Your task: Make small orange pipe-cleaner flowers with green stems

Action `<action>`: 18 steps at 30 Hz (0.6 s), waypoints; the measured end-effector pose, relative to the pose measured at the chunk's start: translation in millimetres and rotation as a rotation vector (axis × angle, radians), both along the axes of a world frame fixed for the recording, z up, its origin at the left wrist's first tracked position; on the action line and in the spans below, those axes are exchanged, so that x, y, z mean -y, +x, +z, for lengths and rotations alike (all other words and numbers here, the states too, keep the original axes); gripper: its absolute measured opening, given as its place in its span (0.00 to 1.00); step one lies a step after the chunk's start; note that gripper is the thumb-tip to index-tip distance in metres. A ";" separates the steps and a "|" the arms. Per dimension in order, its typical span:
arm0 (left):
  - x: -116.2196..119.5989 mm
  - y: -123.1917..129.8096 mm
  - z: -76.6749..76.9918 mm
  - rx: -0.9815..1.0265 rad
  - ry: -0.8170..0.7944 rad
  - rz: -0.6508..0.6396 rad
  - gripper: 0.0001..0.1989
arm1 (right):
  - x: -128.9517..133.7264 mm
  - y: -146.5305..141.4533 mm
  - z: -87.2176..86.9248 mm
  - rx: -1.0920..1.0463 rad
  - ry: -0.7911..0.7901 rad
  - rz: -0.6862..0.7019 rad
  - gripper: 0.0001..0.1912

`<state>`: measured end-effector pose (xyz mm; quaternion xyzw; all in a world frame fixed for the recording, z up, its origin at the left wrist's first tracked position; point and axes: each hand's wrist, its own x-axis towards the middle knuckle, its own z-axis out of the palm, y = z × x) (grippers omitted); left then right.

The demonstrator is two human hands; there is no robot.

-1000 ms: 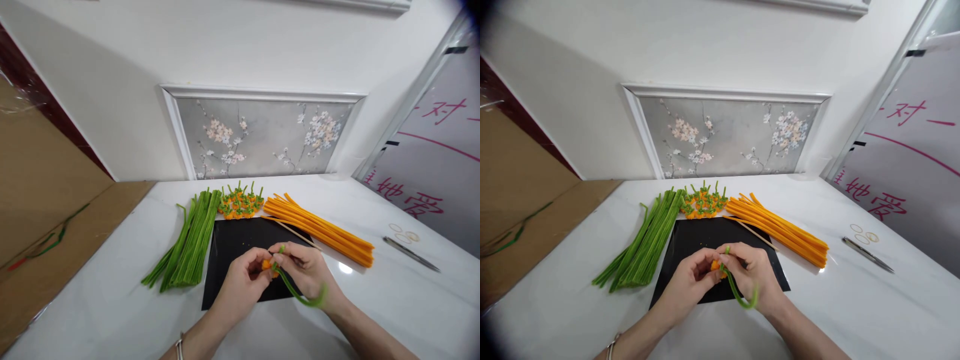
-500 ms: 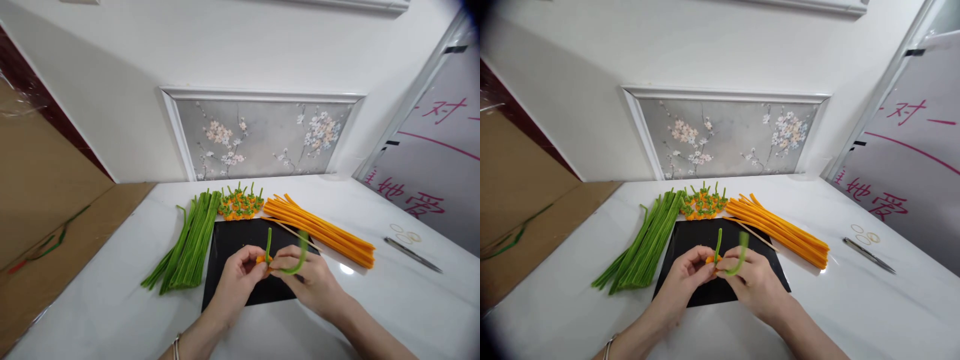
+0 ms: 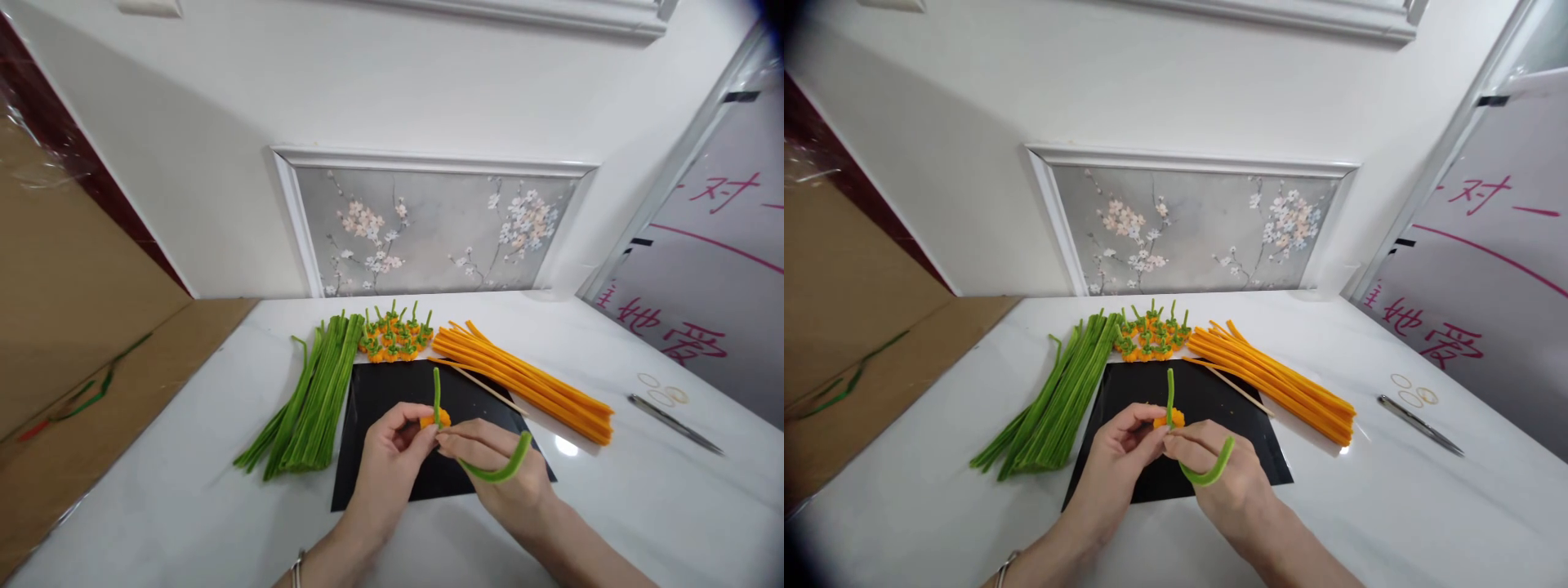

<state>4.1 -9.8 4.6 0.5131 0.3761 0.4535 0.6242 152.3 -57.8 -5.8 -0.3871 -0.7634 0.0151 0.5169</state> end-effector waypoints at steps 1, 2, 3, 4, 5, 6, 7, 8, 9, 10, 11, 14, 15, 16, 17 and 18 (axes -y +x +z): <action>0.4 -0.1 0.3 -0.014 0.026 -0.001 0.07 | 0.0 -0.2 0.7 -0.022 0.011 -0.005 0.19; 0.8 -0.2 0.4 -0.025 0.056 0.003 0.06 | 0.0 -0.5 1.0 -0.035 0.020 -0.010 0.19; 1.0 -0.1 0.1 -0.033 0.089 0.010 0.05 | 0.1 -1.1 0.8 -0.034 0.024 -0.011 0.19; 1.1 0.0 -0.6 -0.039 0.122 0.025 0.04 | 0.1 -1.9 0.0 -0.026 0.025 -0.010 0.20; 1.1 0.2 -1.6 -0.041 0.150 0.046 0.04 | 0.1 -2.8 -1.3 -0.008 0.023 -0.001 0.21; 0.9 0.4 -3.0 -0.044 0.168 0.067 0.04 | -0.1 -3.8 -3.0 0.013 0.025 0.012 0.21; 0.7 0.6 -4.4 -0.044 0.170 0.090 0.04 | -0.3 -4.8 -4.7 0.030 0.031 0.026 0.22; 0.4 0.8 -5.6 -0.040 0.157 0.108 0.04 | -0.6 -5.6 -6.2 0.041 0.039 0.037 0.22; 0.4 0.9 -6.5 -0.030 0.134 0.117 0.05 | -0.8 -6.2 -7.1 0.044 0.045 0.045 0.22; 0.5 1.0 -6.9 -0.011 0.102 0.118 0.07 | -0.8 -6.6 -7.4 0.037 0.050 0.048 0.22; 0.9 1.1 -6.6 0.016 0.068 0.106 0.08 | -0.7 -6.7 -6.8 0.019 0.050 0.046 0.22; 3.3 1.2 -2.6 0.113 -0.024 0.036 0.10 | 0.7 -5.6 0.0 -0.078 0.060 0.009 0.20; 4.2 1.3 -0.6 0.137 -0.041 0.018 0.10 | 1.1 -4.9 3.2 -0.104 0.061 -0.018 0.19; 5.0 1.3 1.4 0.154 -0.050 0.006 0.10 | 1.2 -4.1 6.2 -0.121 0.067 -0.048 0.18; 5.5 1.2 3.1 0.164 -0.055 0.001 0.10 | 1.0 -3.3 8.9 -0.121 0.063 -0.072 0.16; 5.8 1.2 4.5 0.170 -0.059 0.001 0.10 | 0.4 -2.5 10.8 -0.115 0.060 -0.095 0.14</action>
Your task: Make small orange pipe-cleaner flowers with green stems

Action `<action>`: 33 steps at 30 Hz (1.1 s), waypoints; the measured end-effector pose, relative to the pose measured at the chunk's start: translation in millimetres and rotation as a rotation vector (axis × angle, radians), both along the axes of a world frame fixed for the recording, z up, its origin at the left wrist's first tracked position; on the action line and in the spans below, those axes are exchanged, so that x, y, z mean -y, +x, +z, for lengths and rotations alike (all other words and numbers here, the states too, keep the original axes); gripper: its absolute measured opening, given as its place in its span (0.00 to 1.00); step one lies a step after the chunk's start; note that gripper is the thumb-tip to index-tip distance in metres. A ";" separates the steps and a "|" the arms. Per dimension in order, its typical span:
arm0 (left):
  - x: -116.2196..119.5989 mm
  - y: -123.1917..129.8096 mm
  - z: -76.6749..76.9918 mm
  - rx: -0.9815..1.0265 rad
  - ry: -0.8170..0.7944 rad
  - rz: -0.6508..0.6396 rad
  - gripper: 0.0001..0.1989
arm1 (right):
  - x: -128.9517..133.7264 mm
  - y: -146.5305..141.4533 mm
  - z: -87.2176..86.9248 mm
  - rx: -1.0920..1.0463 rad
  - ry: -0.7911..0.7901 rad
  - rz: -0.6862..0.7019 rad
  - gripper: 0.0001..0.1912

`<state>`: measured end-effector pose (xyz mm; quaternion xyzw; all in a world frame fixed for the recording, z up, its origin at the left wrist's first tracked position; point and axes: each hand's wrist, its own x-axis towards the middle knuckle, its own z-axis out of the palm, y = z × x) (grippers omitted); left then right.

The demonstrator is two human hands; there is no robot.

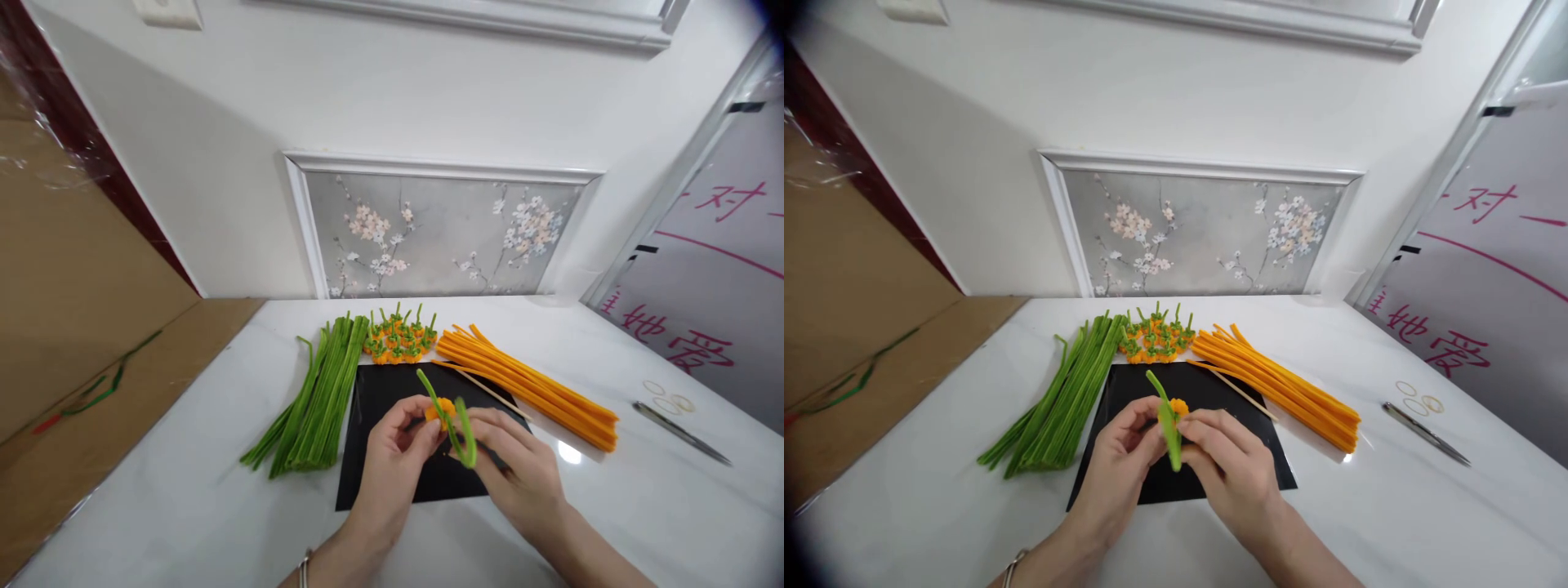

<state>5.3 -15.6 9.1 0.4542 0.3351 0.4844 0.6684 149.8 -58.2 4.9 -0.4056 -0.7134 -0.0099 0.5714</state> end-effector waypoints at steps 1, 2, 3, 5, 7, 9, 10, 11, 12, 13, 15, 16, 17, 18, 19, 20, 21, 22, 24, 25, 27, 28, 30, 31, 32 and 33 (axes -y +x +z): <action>0.1 -0.1 0.8 0.004 -0.004 -0.001 0.10 | -1.0 0.7 0.9 0.007 -0.011 -0.018 0.12; 0.0 -0.1 1.2 0.009 -0.010 -0.004 0.10 | -2.3 1.3 0.9 0.009 -0.022 -0.033 0.11; -0.1 0.0 1.1 0.015 -0.016 -0.009 0.10 | -3.8 1.7 0.0 0.006 -0.035 -0.050 0.10; 0.0 0.4 0.4 0.023 -0.016 -0.016 0.10 | -6.9 2.3 -3.7 -0.013 -0.084 -0.084 0.08; 0.9 0.9 0.0 0.019 -0.013 -0.017 0.11 | -9.7 3.0 -7.9 -0.039 -0.121 -0.096 0.06; 2.0 0.9 1.1 0.016 -0.027 -0.029 0.14 | -11.7 4.7 -10.8 -0.064 -0.143 -0.085 0.06; 2.3 0.5 2.2 0.022 -0.041 -0.052 0.16 | -12.4 6.1 -11.6 -0.071 -0.160 -0.072 0.06; 2.3 -0.2 3.3 0.030 -0.061 -0.083 0.19 | -13.0 7.8 -12.1 -0.071 -0.188 -0.051 0.07; 2.0 -1.2 4.4 0.037 -0.086 -0.121 0.21 | -13.4 9.8 -12.5 -0.069 -0.220 -0.024 0.07; 1.3 -2.3 5.2 0.038 -0.110 -0.155 0.23 | -13.8 11.7 -12.7 -0.065 -0.253 0.010 0.08; -1.1 -4.6 5.1 0.002 -0.151 -0.197 0.24 | -14.6 15.2 -13.3 -0.056 -0.299 0.086 0.10; -2.7 -5.4 4.2 -0.033 -0.159 -0.202 0.23 | -14.9 16.4 -13.5 -0.056 -0.310 0.118 0.11; -4.5 -6.1 2.7 -0.070 -0.151 -0.198 0.22 | -15.2 17.4 -13.6 -0.058 -0.326 0.140 0.11; -6.2 -6.6 0.7 -0.106 -0.132 -0.187 0.21 | -15.3 18.0 -13.3 -0.061 -0.353 0.150 0.11; -8.0 -6.8 -1.4 -0.137 -0.102 -0.168 0.19 | -15.3 18.3 -12.8 -0.076 -0.396 0.149 0.10; -9.7 -7.0 -3.5 -0.166 -0.064 -0.143 0.18 | -15.0 18.4 -11.9 -0.114 -0.454 0.139 0.09; -11.2 -7.1 -5.6 -0.191 -0.021 -0.115 0.16 | -14.4 18.1 -10.8 -0.175 -0.529 0.129 0.07; -12.4 -7.3 -7.5 -0.217 0.025 -0.088 0.15 | -13.6 17.4 -9.5 -0.255 -0.612 0.129 0.07; -14.3 -7.8 -10.6 -0.269 0.124 -0.042 0.13 | -11.7 14.6 -6.9 -0.434 -0.768 0.174 0.12; -14.9 -8.0 -11.7 -0.292 0.177 -0.023 0.12 | -10.6 12.4 -5.7 -0.505 -0.837 0.217 0.14; -15.6 -8.6 -13.4 -0.330 0.281 0.014 0.09 | -9.2 6.7 -4.0 -0.586 -0.950 0.305 0.18; -15.8 -8.9 -13.9 -0.351 0.325 0.028 0.08 | -8.9 3.7 -3.5 -0.600 -0.998 0.335 0.19; -16.1 -9.3 -14.3 -0.398 0.368 0.039 0.08 | -9.3 -1.4 -3.6 -0.597 -1.059 0.369 0.21; -16.4 -9.6 -14.3 -0.422 0.371 0.038 0.09 | -10.0 -3.1 -4.2 -0.593 -1.067 0.376 0.21; -16.9 -9.8 -14.4 -0.443 0.370 0.032 0.10 | -10.8 -4.1 -5.2 -0.590 -1.064 0.377 0.21; -17.5 -10.0 -14.6 -0.457 0.367 0.025 0.11 | -11.8 -4.3 -6.6 -0.590 -1.056 0.375 0.21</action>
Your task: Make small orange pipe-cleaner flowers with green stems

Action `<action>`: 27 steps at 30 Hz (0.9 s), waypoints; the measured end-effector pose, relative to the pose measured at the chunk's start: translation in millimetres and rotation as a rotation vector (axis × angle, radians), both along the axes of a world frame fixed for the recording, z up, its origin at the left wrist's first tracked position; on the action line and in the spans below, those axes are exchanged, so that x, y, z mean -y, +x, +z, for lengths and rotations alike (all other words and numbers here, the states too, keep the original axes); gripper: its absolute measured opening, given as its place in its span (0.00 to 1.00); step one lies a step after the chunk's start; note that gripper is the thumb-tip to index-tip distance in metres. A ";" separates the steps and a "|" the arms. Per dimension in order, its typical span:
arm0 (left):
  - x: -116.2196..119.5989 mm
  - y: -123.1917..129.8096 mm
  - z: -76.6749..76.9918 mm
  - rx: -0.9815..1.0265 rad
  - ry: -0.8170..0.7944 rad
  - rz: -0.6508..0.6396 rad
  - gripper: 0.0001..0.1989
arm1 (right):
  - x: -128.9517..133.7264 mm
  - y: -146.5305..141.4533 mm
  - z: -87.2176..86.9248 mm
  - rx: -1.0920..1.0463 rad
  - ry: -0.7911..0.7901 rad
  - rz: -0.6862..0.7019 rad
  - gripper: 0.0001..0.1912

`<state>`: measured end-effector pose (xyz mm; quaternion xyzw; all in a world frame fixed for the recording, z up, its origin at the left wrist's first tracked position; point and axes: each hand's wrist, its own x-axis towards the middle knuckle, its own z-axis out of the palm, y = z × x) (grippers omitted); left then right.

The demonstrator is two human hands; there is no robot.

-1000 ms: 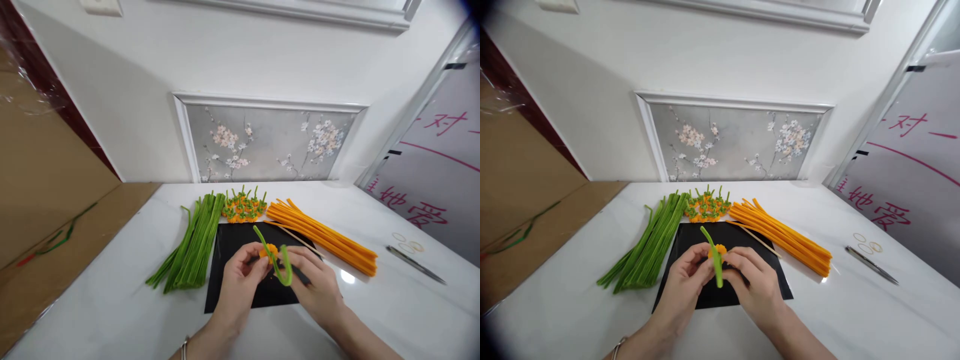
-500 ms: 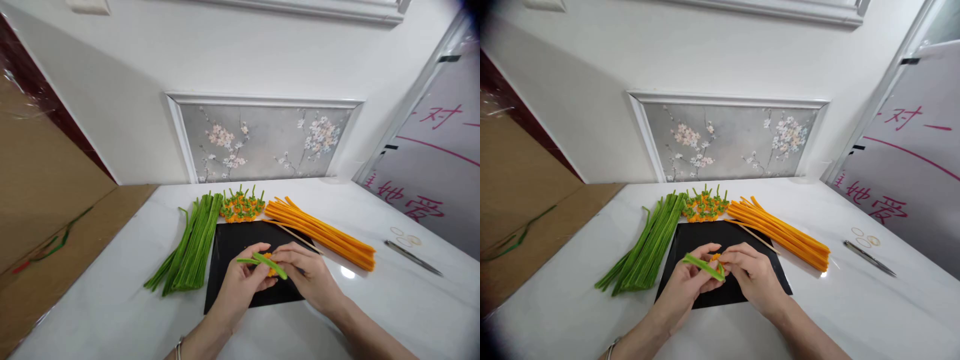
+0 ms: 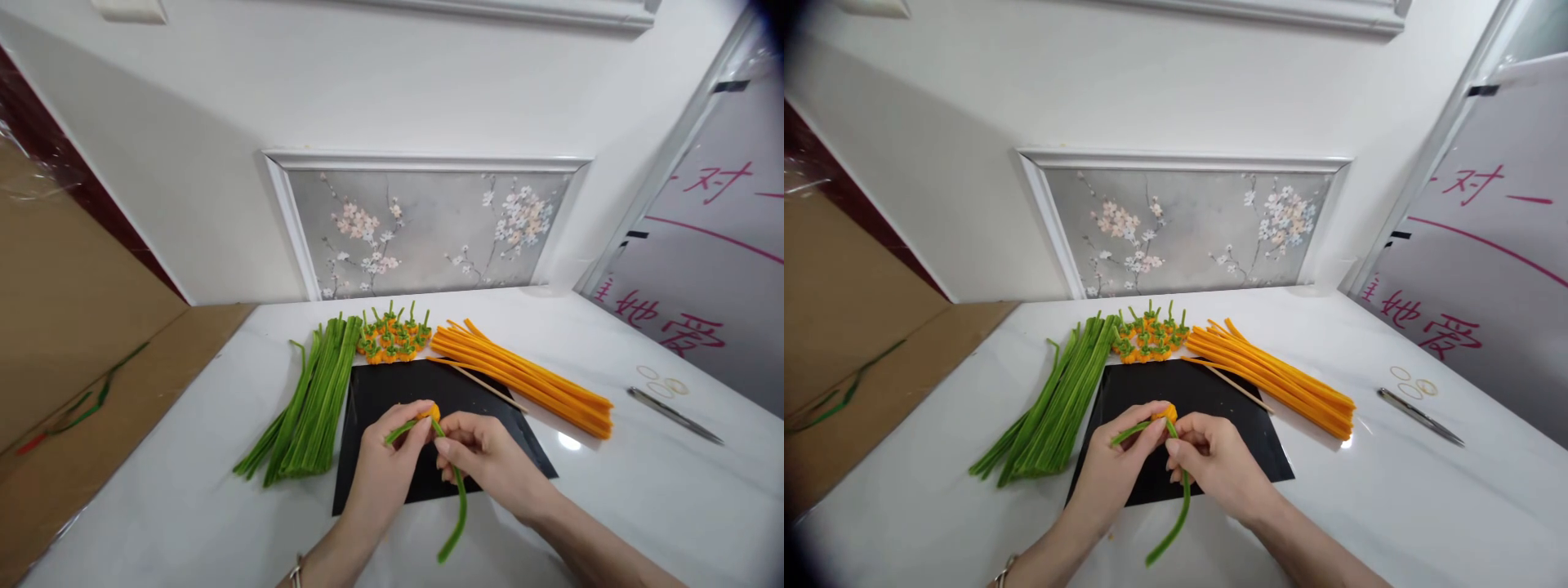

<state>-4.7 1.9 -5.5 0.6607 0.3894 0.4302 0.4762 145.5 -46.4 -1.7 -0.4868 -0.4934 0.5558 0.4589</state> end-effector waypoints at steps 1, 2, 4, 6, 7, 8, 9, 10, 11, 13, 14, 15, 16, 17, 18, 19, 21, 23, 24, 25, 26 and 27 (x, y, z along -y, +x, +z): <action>-0.7 -0.2 -0.3 -0.006 -0.006 -0.005 0.12 | -0.9 0.4 -1.7 -0.002 0.008 -0.011 0.21; -1.4 -0.4 -0.7 -0.007 -0.014 -0.011 0.12 | -1.8 1.3 -3.4 -0.006 0.014 -0.023 0.21; -2.7 -0.6 -1.8 -0.001 -0.030 -0.020 0.13 | -3.0 3.6 -6.5 -0.018 0.023 -0.037 0.20; -3.3 -0.6 -2.9 0.009 -0.038 -0.023 0.13 | -3.3 5.6 -7.9 -0.045 0.021 -0.034 0.19; -3.4 -0.4 -3.3 0.016 -0.039 -0.022 0.13 | -3.1 6.3 -7.7 -0.063 0.008 -0.027 0.19; -3.4 -0.1 -3.7 0.027 -0.043 -0.021 0.13 | -2.8 6.8 -6.9 -0.079 -0.013 -0.016 0.18; -3.4 0.3 -4.1 0.041 -0.052 -0.017 0.13 | -2.4 7.1 -5.8 -0.092 -0.040 -0.003 0.18; -3.3 0.7 -4.4 0.056 -0.067 -0.013 0.13 | -2.1 7.3 -4.5 -0.102 -0.065 0.007 0.17; -3.2 1.1 -4.8 0.073 -0.085 -0.008 0.13 | -1.8 7.4 -3.4 -0.105 -0.082 0.013 0.17; -3.2 1.4 -5.8 0.090 -0.114 -0.006 0.13 | -1.8 7.6 -2.1 -0.100 -0.066 0.000 0.16; -3.3 1.3 -6.4 0.087 -0.116 -0.010 0.13 | -2.1 7.7 -2.1 -0.090 -0.043 -0.013 0.15; -3.5 1.0 -7.2 0.077 -0.108 -0.016 0.12 | -2.6 7.9 -2.4 -0.075 -0.020 -0.022 0.15; -3.7 0.6 -7.9 0.061 -0.095 -0.021 0.12 | -3.2 8.1 -2.9 -0.057 0.008 -0.027 0.15; -3.9 0.1 -8.8 0.045 -0.082 -0.023 0.11 | -3.8 8.4 -3.4 -0.036 0.039 -0.027 0.14; -4.1 -0.3 -9.5 0.033 -0.072 -0.024 0.11 | -4.4 8.8 -3.9 -0.013 0.070 -0.022 0.14; -4.3 -0.7 -10.2 0.029 -0.068 -0.022 0.11 | -4.8 9.2 -4.3 0.009 0.102 -0.015 0.13; -4.3 -1.1 -11.0 0.023 -0.058 -0.017 0.11 | -5.3 10.0 -4.3 0.049 0.153 -0.004 0.12; -3.5 -1.0 -10.6 -0.011 -0.008 -0.013 0.11 | -5.5 10.4 -4.1 0.077 0.150 -0.013 0.10; -2.9 -0.9 -10.0 -0.046 0.036 -0.010 0.11 | -5.7 10.3 -4.2 0.082 0.127 -0.028 0.09; -2.1 -0.7 -9.0 -0.090 0.086 -0.009 0.11 | -5.8 10.1 -4.5 0.081 0.093 -0.046 0.09; -1.4 -0.6 -8.0 -0.137 0.136 -0.010 0.11 | -6.1 9.7 -5.2 0.071 0.055 -0.063 0.11; -0.7 -0.6 -6.9 -0.178 0.183 -0.015 0.11 | -6.4 9.1 -6.1 0.050 0.019 -0.077 0.13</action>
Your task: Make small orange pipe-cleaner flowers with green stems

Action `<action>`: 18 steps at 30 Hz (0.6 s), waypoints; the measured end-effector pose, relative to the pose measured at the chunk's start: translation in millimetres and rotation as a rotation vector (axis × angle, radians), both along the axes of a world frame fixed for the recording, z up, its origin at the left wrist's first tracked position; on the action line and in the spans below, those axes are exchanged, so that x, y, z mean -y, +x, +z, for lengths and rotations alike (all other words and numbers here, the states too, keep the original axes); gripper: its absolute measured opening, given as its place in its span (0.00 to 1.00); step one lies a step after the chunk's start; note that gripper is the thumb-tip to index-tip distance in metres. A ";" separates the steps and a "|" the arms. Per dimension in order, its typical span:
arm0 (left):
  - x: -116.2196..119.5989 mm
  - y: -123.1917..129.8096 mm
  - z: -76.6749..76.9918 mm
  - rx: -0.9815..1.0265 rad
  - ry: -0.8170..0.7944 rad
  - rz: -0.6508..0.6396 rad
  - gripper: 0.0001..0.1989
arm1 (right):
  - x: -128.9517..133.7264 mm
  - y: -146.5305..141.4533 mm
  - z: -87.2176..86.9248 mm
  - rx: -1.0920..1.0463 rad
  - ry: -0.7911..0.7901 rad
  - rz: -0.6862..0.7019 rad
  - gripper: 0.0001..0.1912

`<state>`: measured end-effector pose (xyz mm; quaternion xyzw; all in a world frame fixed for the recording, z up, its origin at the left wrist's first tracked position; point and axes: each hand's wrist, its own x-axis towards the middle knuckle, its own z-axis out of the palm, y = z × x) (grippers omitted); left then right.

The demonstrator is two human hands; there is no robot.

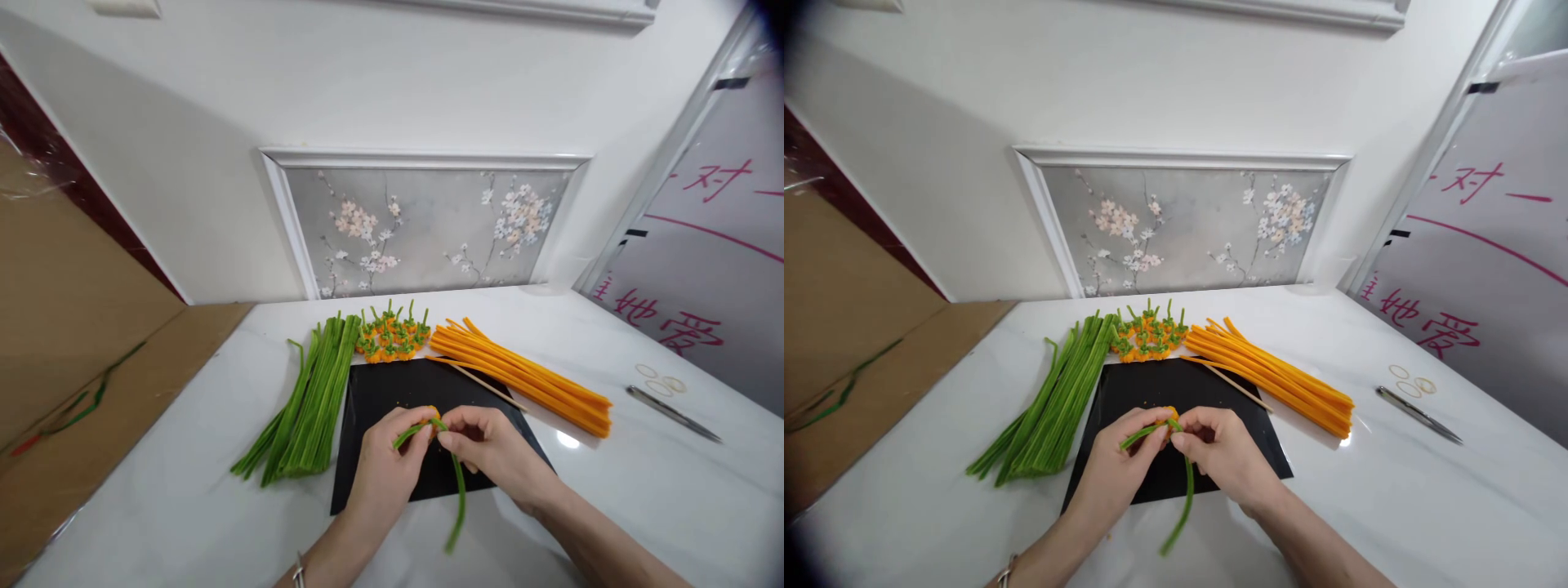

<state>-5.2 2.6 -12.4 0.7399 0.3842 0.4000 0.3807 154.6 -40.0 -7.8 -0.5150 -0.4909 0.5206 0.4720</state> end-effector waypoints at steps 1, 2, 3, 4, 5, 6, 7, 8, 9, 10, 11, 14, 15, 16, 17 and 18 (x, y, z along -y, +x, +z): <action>0.6 0.0 1.0 -0.033 0.040 -0.009 0.11 | -0.3 -0.7 -1.1 -0.029 -0.031 -0.007 0.15; 1.0 -0.1 1.8 -0.055 0.070 -0.019 0.11 | -0.6 -1.4 -2.1 -0.062 -0.055 -0.007 0.17; 1.2 -0.3 2.4 -0.069 0.091 -0.025 0.11 | -0.7 -2.2 -3.0 -0.096 -0.076 -0.003 0.20; 1.3 -0.5 2.7 -0.076 0.103 -0.027 0.12 | -0.7 -2.8 -3.5 -0.127 -0.101 0.002 0.21; 1.2 -0.7 2.9 -0.082 0.109 -0.028 0.12 | -0.6 -3.4 -3.6 -0.155 -0.123 0.002 0.23; 1.1 -0.8 2.9 -0.089 0.109 -0.028 0.12 | -0.3 -3.9 -3.3 -0.175 -0.143 0.002 0.24; 1.0 -1.0 2.9 -0.095 0.105 -0.030 0.12 | -0.1 -4.3 -2.7 -0.186 -0.157 0.000 0.25; 1.0 -1.0 3.0 -0.098 0.099 -0.035 0.12 | 0.2 -4.6 -1.9 -0.189 -0.162 -0.003 0.25; 1.0 -1.1 3.2 -0.098 0.093 -0.041 0.12 | 0.4 -4.8 -1.2 -0.183 -0.160 -0.006 0.26; 1.2 -1.1 3.7 -0.096 0.087 -0.048 0.12 | 0.4 -5.0 -0.7 -0.169 -0.154 -0.011 0.26; 1.5 -1.1 4.3 -0.096 0.079 -0.053 0.12 | 0.4 -5.0 -0.5 -0.149 -0.145 -0.014 0.26; 2.9 -0.8 6.6 -0.093 0.060 -0.065 0.11 | -0.4 -4.6 -1.6 -0.069 -0.095 -0.013 0.24; 3.5 -0.7 7.2 -0.089 0.055 -0.070 0.10 | -0.7 -4.2 -2.2 -0.040 -0.076 -0.012 0.22; 3.9 -0.5 7.6 -0.082 0.049 -0.074 0.10 | -0.9 -3.8 -2.7 -0.011 -0.057 -0.018 0.21; 4.2 -0.3 7.7 -0.072 0.042 -0.078 0.09 | -1.1 -3.4 -3.0 0.015 -0.037 -0.033 0.19; 4.4 -0.1 7.4 -0.062 0.034 -0.081 0.09 | -1.3 -3.0 -3.0 0.036 -0.018 -0.052 0.18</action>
